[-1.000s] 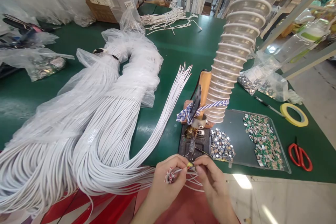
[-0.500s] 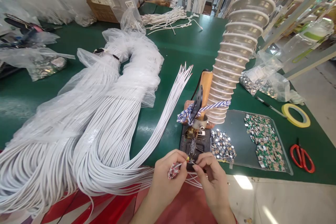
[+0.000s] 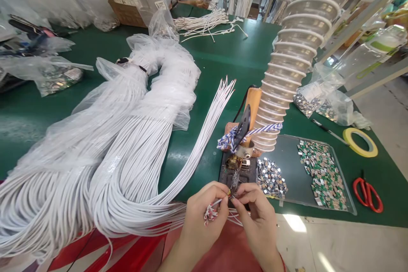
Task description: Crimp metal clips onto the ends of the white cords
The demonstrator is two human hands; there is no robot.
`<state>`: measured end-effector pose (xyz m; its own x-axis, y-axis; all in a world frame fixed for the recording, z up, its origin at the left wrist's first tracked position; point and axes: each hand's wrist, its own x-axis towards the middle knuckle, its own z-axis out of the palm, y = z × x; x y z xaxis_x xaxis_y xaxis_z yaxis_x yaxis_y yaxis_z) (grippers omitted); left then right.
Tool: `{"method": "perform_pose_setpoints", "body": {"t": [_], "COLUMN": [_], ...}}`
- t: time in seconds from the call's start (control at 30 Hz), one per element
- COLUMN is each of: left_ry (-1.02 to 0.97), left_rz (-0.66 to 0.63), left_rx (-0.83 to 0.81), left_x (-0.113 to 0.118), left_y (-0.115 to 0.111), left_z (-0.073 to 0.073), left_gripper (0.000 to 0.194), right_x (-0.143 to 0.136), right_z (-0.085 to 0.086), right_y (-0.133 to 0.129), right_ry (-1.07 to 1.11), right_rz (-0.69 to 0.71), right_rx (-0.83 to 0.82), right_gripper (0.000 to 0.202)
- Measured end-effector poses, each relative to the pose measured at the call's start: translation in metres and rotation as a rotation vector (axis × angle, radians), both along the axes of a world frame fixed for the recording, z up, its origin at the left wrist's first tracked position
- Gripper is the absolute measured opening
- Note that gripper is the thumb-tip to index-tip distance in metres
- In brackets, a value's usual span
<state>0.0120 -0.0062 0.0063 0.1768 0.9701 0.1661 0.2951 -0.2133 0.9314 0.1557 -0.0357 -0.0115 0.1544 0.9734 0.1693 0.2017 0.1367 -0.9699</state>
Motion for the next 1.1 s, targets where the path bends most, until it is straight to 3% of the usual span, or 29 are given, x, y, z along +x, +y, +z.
{"method": "perform_pose_setpoints", "body": {"t": [0.23, 0.43, 0.73, 1.1], "left_ry": [0.006, 0.024, -0.011, -0.057], "left_rz": [0.012, 0.001, -0.019, -0.055], "left_rx": [-0.088, -0.166, -0.166, -0.263], "left_x": [0.000, 0.000, 0.000, -0.004], "left_y": [0.000, -0.004, 0.000, 0.008], "left_z": [-0.006, -0.014, -0.003, 0.001], "left_gripper": [0.021, 0.021, 0.021, 0.021], "right_x": [0.004, 0.001, 0.000, 0.006], "right_z": [-0.004, -0.004, -0.005, 0.005], "right_y": [-0.007, -0.013, -0.009, 0.006], "right_ry": [-0.116, -0.130, -0.117, -0.110], "right_rz": [-0.097, -0.066, -0.084, 0.013], "right_rx": [0.098, 0.065, 0.089, 0.079], "right_gripper": [0.017, 0.016, 0.014, 0.019]}}
